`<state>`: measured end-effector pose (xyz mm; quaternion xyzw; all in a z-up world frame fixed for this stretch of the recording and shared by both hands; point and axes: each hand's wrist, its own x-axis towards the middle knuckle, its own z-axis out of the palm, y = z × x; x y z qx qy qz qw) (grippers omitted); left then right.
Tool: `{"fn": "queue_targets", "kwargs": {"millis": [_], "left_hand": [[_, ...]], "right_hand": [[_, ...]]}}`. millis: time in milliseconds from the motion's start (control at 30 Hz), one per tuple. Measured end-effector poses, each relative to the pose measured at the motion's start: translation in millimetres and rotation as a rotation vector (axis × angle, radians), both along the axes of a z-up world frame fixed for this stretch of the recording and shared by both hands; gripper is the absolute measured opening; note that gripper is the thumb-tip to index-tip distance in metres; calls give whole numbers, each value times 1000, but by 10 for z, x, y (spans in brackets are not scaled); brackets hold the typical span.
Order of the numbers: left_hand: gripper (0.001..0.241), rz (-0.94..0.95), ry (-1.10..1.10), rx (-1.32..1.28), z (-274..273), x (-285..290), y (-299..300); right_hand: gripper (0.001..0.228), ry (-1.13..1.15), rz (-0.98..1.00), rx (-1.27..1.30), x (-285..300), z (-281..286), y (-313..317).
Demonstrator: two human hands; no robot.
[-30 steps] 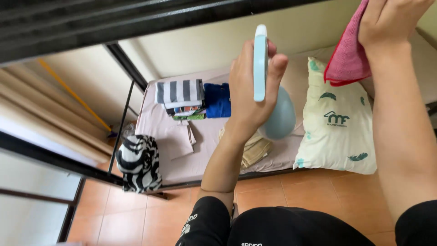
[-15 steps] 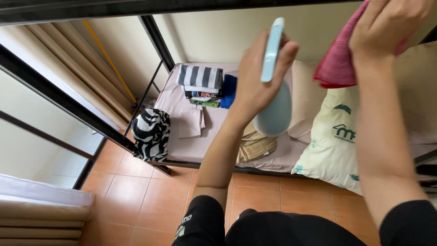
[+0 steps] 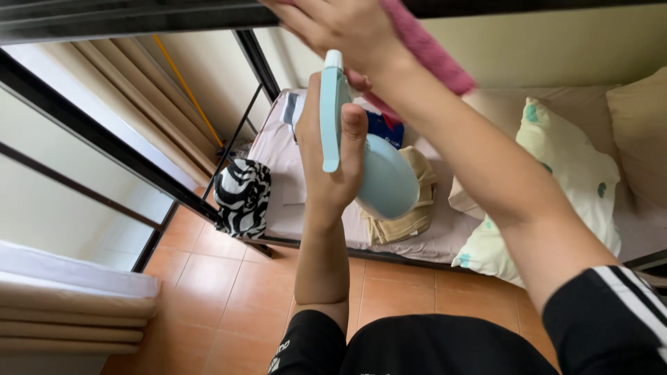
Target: The person cleans the metal frame of a bunk bed using a spray bottle and a pink cloth. They spray the frame and wipe it down, moving around the bed to clean different sections including the side rails and vertical posts.
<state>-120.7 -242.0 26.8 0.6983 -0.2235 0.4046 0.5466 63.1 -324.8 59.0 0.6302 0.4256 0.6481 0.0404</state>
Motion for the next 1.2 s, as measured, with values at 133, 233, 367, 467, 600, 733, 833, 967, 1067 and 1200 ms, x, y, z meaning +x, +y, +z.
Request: {"fn": "queue_targets", "kwargs": {"millis": [133,233,367,467,600,733,833,967,1067,1200], "left_hand": [[71,-57,5,-23,22,57,48],[71,-108,24,-20,-21,126,102],[69,-139,4,-14,-137,120,132],[66,-135,-7,70,-141,151,127],[71,-278,79,13,-153,161,21],[72,-392,41,-3,-252,320,-194],[71,-394,38,36,-284,383,-404],[62,-403,14,75,-253,481,-638],[53,-376,-17,95,-207,528,-843],[46,-279,-24,93,-115,573,-1262]], "right_hand": [[19,62,-168,9,-143,-108,-1181],[28,56,-283,117,-143,-123,-1415],[38,341,-304,193,-276,-262,-1099],[51,513,-336,285,-281,-209,-829],[65,691,-416,403,-272,-178,-612],[47,138,-303,-51,-286,-99,-758],[42,143,-333,-46,-287,-237,-1465],[56,223,-522,229,-180,-568,-2830],[33,176,-585,382,-345,-590,-3534],[29,343,-365,572,-341,-663,-4008]]}}
